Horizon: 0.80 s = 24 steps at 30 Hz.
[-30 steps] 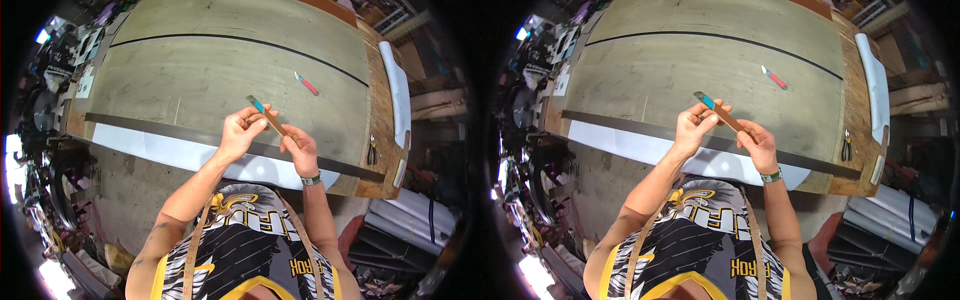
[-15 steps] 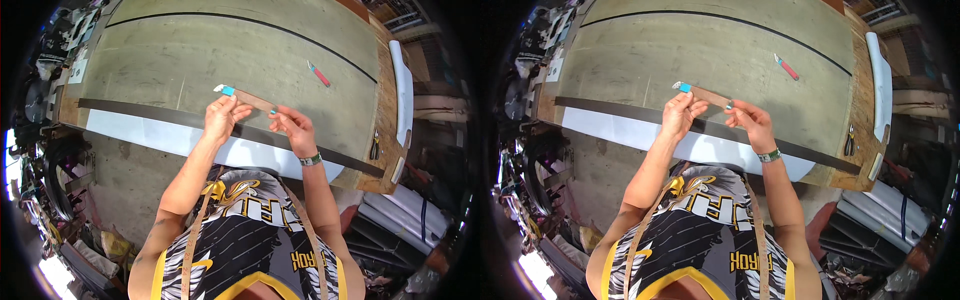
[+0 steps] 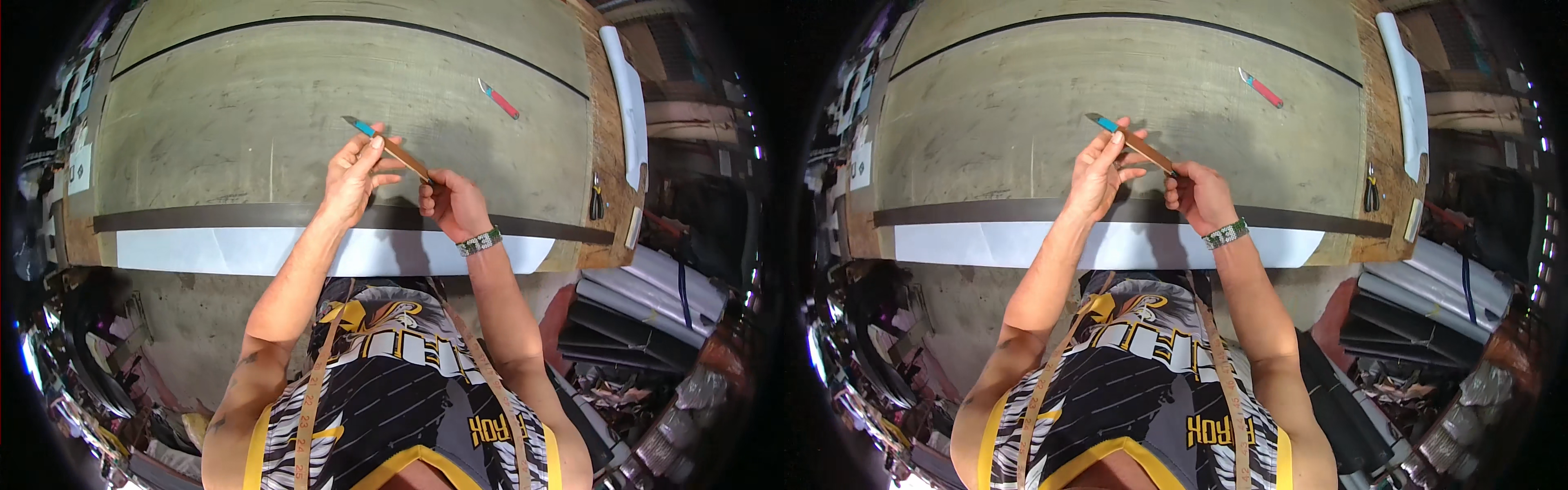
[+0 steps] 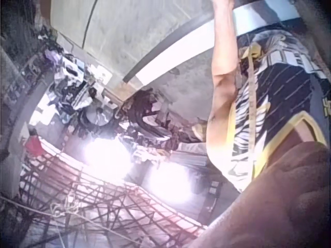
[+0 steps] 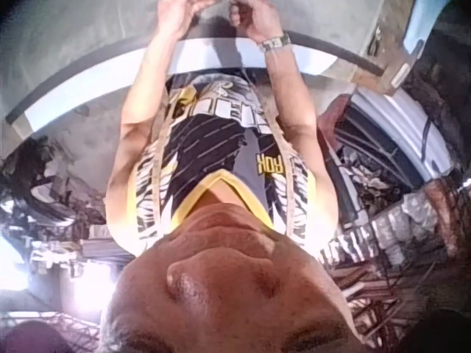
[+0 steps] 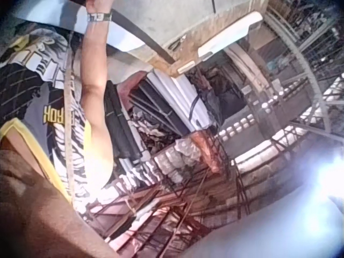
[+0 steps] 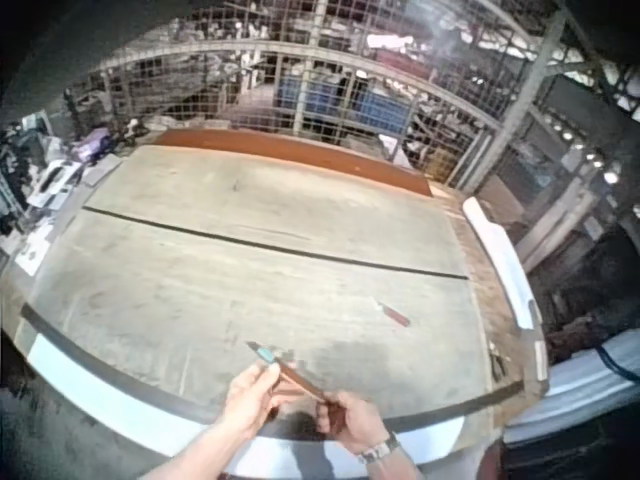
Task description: The person wraps sandpaper around a small block, feeds a strip through a manual roller press by turning its crank, and trims the edges of the strip on a workbench using a utility knife.
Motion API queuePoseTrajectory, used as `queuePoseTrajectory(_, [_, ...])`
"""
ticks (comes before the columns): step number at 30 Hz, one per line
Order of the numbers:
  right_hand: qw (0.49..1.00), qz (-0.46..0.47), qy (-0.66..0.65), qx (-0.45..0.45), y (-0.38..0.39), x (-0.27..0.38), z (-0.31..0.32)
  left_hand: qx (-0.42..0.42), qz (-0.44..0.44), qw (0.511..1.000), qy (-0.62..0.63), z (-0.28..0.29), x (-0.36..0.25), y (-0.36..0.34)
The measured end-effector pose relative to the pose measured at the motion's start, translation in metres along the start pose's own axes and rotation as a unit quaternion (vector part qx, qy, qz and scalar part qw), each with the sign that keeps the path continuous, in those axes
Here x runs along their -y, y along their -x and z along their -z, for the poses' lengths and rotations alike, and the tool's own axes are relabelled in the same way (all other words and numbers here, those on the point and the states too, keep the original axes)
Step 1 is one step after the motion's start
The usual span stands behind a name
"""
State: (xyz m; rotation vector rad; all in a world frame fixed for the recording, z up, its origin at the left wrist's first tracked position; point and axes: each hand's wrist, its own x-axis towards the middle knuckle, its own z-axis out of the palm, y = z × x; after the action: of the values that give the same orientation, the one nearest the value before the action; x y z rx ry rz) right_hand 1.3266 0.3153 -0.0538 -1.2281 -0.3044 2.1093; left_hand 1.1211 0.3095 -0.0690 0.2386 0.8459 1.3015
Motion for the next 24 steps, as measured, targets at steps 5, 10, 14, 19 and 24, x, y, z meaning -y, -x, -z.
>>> queuePoseTrajectory(5, [0.992, 0.042, 0.116, -0.007, 0.004, -0.003, -0.001, 0.0, -0.018, 0.993, -0.119, 0.006, -0.002, -0.016])
queuePoseTrajectory(10, [0.913, 0.269, 0.308, -0.001, 0.0, 0.001, 0.018, -0.065, -0.061, 0.983, -0.16, -0.009, 0.005, -0.017])
queuePoseTrajectory(14, [0.834, 0.354, 0.422, 0.033, -0.003, 0.018, 0.024, -0.018, -0.102, 0.982, -0.156, -0.015, 0.01, -0.008])
queuePoseTrajectory(19, [0.756, 0.46, 0.456, 0.091, 0.004, 0.048, 0.021, 0.054, -0.162, 0.97, -0.171, -0.029, 0.022, -0.004])
queuePoseTrajectory(24, [0.737, 0.484, 0.461, 0.102, 0.015, 0.065, 0.027, 0.101, -0.203, 0.961, -0.155, -0.039, 0.031, -0.006])
